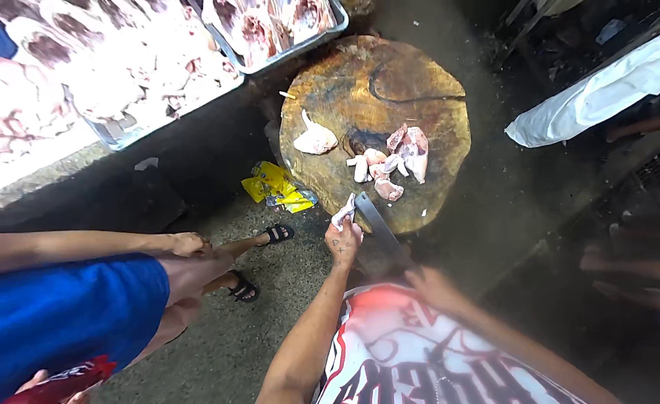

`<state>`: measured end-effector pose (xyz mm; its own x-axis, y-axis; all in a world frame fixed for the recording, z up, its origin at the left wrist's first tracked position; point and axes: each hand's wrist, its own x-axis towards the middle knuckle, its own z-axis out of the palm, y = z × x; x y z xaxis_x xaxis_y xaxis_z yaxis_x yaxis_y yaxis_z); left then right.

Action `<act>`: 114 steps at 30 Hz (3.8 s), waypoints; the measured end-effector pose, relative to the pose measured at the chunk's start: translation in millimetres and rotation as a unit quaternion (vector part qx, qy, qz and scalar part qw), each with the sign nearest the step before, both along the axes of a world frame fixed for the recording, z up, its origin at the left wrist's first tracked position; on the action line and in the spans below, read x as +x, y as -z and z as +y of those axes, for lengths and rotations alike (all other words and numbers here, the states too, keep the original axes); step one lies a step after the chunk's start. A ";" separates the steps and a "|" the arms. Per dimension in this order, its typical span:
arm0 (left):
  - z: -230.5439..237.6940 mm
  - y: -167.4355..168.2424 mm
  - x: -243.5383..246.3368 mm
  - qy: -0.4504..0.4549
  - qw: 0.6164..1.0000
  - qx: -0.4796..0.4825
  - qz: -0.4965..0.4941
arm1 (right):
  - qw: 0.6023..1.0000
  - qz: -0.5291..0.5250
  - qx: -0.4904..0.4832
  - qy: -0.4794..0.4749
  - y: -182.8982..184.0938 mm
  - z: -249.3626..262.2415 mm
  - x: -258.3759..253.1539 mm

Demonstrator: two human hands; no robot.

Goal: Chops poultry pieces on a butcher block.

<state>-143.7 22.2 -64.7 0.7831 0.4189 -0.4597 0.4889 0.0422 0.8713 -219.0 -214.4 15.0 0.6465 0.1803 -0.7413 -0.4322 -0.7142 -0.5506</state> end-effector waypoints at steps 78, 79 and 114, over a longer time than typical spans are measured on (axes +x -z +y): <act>60.4 -46.2 261.3 -0.029 0.948 0.261 0.181 | 0.998 -0.048 0.041 -0.007 -11.9 -52.0 28.4; 58.8 -44.7 265.6 -0.035 0.962 0.234 0.135 | 0.998 -0.044 0.037 -0.016 -10.7 -51.6 28.2; 25.3 1.7 -13.6 0.141 0.988 0.053 -0.038 | 0.959 0.131 0.194 0.159 -11.5 -9.8 21.4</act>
